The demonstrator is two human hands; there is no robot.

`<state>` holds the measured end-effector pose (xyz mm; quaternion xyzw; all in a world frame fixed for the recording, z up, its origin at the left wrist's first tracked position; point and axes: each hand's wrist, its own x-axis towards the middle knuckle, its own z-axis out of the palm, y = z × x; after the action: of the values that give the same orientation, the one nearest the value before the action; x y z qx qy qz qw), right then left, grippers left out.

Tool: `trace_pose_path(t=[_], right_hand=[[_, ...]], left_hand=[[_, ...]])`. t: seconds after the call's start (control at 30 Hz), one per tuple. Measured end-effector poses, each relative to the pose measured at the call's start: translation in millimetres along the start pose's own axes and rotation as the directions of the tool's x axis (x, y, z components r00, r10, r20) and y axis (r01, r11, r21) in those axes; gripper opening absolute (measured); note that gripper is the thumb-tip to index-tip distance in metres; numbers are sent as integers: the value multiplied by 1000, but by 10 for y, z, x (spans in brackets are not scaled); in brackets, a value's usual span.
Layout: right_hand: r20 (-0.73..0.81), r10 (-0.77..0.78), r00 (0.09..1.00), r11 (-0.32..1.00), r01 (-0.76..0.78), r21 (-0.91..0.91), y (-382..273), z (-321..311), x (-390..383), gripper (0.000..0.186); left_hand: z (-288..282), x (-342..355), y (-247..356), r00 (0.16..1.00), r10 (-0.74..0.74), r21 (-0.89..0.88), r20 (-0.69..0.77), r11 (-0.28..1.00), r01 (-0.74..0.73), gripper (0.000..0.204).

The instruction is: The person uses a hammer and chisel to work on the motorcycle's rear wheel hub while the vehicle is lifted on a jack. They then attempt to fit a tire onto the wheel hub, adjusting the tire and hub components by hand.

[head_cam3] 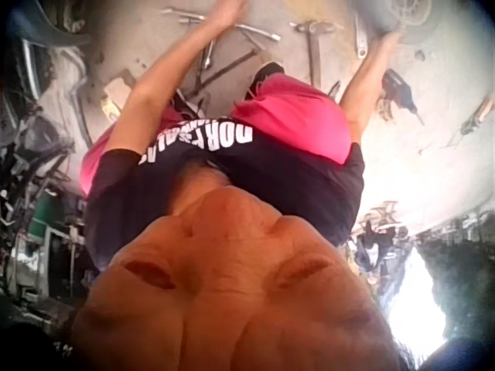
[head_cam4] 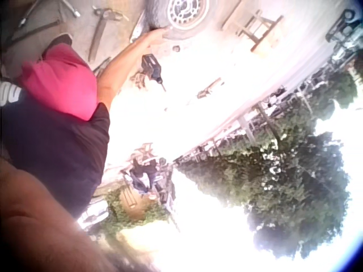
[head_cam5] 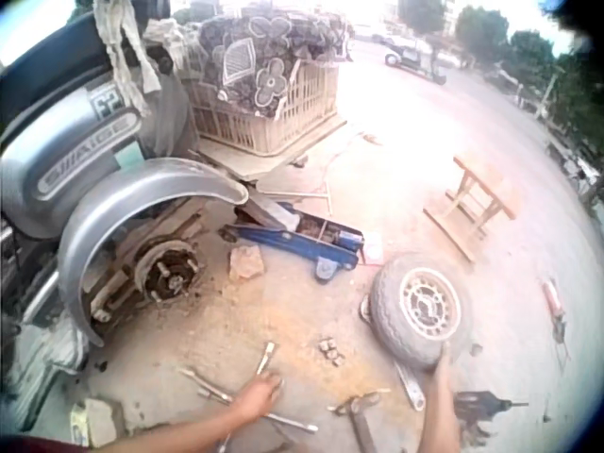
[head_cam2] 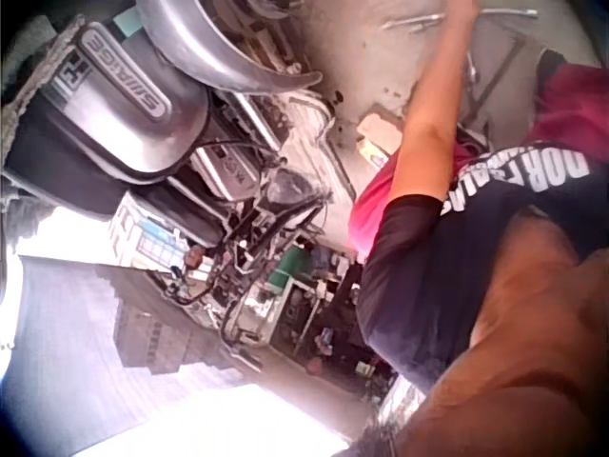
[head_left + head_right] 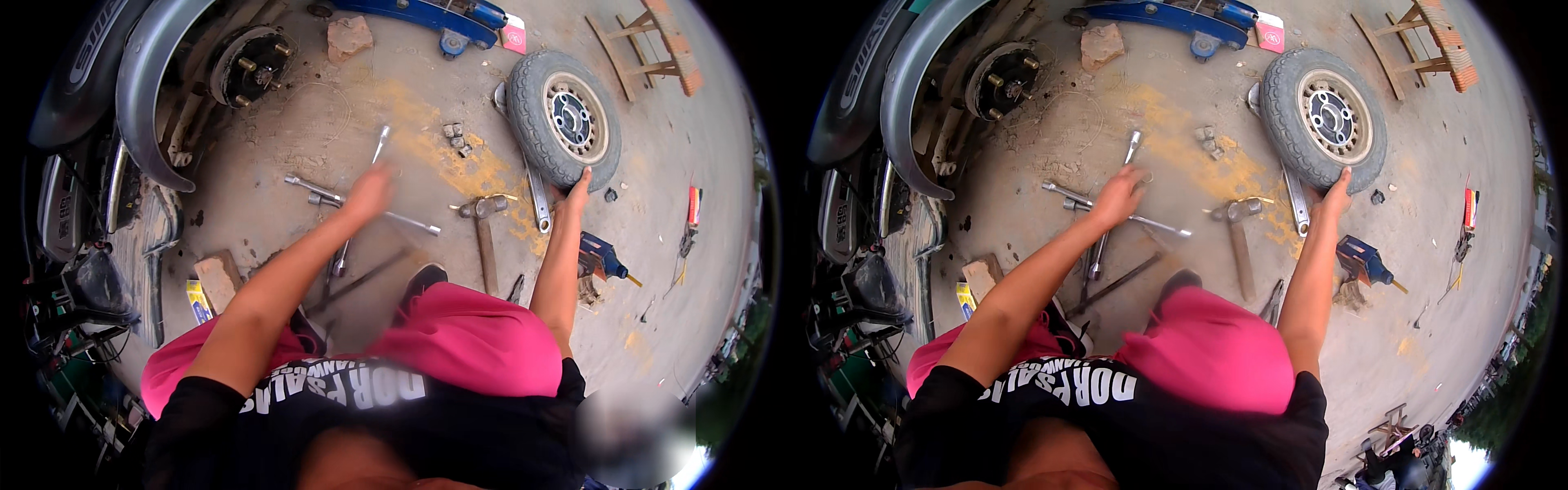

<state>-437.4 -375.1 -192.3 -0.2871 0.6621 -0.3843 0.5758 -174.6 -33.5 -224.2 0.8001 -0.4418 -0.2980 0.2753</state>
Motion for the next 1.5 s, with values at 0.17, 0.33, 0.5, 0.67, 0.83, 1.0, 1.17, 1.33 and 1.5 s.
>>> trace_pose_path(t=[0.17, 0.33, 0.5, 0.67, 0.83, 1.0, 1.17, 1.33, 1.5], right_hand=[[77, 34, 996, 802, 19, -597, 62, -412, 43, 70], [540, -485, 688, 70, 646, -760, -241, 232, -383, 46], [879, -17, 476, 330, 833, -444, -604, 1487, -1459, 37], [891, 453, 22, 185, 976, -119, -207, 2590, -2201, 37], [896, 412, 167, 422, 836, -350, 719, 3431, -2721, 42], [868, 444, 221, 895, -74, -439, 973, 3525, -3306, 27], [861, 397, 319, 918, -157, -365, 1205, 3615, -3302, 21], [897, 256, 361, 882, 292, -369, 1178, 3670, -3171, 30], [827, -178, 533, 811, 556, -184, 1492, 3785, -2869, 49]], left_hand=[[-31, 210, 107, 983, 75, 243, 166, 963, -115, 26], [89, 214, -106, 992, -118, -59, 45, 991, 120, 24], [-289, 31, -183, 988, -110, -141, -108, 986, 94, 21], [-791, -512, -1127, 782, -555, -543, -284, 765, 346, 11], [-999, -729, -1466, 704, -615, -586, -357, 734, 343, 12], [-953, -749, -1462, 615, -678, -616, -403, 698, 366, 11], [-761, -1000, -1603, 602, -731, -637, -323, 638, 433, 12], [-710, -1122, -1593, 704, -635, -453, -317, 754, 476, 15], [-848, -1025, -1370, 765, -601, -326, -230, 789, 522, 13]])
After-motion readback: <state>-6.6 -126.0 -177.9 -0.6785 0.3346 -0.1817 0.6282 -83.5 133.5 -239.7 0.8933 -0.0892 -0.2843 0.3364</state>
